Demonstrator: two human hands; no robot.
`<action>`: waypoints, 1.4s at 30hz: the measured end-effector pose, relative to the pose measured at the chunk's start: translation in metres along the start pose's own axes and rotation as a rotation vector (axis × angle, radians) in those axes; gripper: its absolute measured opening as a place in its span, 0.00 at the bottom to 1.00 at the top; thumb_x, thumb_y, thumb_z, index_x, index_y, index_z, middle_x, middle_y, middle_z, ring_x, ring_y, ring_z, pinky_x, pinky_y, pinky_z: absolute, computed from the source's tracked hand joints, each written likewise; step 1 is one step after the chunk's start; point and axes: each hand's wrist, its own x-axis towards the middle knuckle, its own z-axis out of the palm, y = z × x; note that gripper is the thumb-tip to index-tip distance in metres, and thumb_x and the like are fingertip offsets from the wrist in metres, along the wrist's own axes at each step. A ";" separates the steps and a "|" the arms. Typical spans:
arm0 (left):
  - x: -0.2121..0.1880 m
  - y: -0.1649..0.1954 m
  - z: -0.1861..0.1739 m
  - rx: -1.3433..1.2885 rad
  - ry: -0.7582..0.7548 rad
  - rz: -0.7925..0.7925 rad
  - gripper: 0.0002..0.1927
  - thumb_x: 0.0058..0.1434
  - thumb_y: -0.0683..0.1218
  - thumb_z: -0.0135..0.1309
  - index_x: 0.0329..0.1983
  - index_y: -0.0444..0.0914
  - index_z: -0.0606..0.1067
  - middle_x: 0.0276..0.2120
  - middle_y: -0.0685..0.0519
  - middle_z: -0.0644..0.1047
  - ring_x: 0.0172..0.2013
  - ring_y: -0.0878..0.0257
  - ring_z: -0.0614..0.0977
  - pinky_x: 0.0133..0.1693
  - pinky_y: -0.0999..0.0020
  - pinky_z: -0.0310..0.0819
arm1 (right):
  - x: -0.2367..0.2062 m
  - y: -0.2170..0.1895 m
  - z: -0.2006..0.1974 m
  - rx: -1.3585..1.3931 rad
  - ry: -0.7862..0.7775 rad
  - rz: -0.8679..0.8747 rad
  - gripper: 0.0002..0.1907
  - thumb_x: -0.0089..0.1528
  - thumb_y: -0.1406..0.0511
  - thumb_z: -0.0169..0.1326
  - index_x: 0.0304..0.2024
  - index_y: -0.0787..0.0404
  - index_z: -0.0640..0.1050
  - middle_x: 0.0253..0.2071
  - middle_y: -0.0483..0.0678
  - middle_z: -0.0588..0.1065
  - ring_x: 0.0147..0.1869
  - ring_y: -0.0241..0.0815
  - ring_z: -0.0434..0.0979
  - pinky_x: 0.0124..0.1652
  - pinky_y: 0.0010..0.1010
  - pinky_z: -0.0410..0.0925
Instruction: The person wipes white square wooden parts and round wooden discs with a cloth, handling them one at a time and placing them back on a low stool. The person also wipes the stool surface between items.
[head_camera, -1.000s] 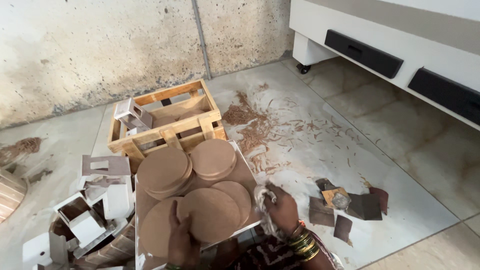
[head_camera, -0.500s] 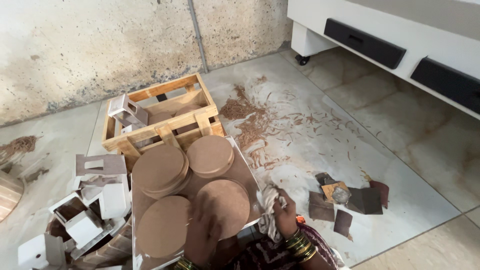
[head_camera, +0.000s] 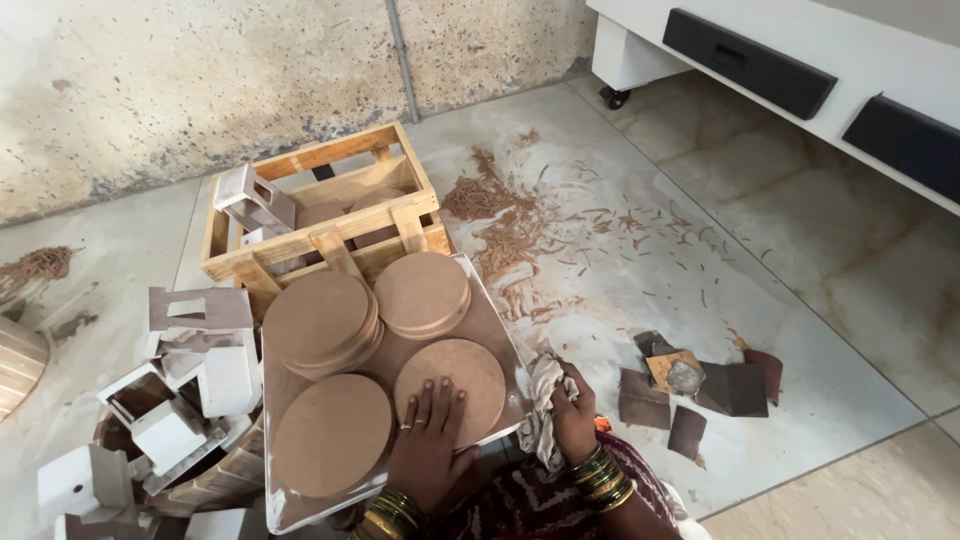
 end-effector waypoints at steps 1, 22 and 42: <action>0.001 0.000 0.000 0.015 -0.016 -0.002 0.46 0.60 0.63 0.53 0.72 0.33 0.54 0.75 0.35 0.50 0.73 0.34 0.50 0.66 0.40 0.43 | 0.000 0.002 -0.001 -0.002 0.006 -0.001 0.17 0.67 0.73 0.47 0.58 0.71 0.74 0.43 0.45 0.76 0.44 0.32 0.72 0.44 0.24 0.68; 0.022 -0.014 -0.036 -0.054 -0.152 -0.102 0.37 0.66 0.58 0.48 0.73 0.37 0.59 0.72 0.39 0.57 0.71 0.42 0.57 0.72 0.43 0.45 | -0.003 0.002 0.000 -0.358 0.019 -0.263 0.20 0.61 0.75 0.48 0.56 0.72 0.75 0.49 0.52 0.80 0.52 0.39 0.77 0.52 0.29 0.69; 0.139 -0.031 -0.077 0.305 0.322 -0.194 0.26 0.62 0.52 0.49 0.63 0.41 0.70 0.50 0.36 0.78 0.42 0.41 0.83 0.39 0.47 0.78 | 0.031 -0.022 0.003 -0.210 0.135 0.073 0.16 0.64 0.71 0.52 0.55 0.67 0.77 0.32 0.44 0.77 0.32 0.30 0.70 0.31 0.25 0.67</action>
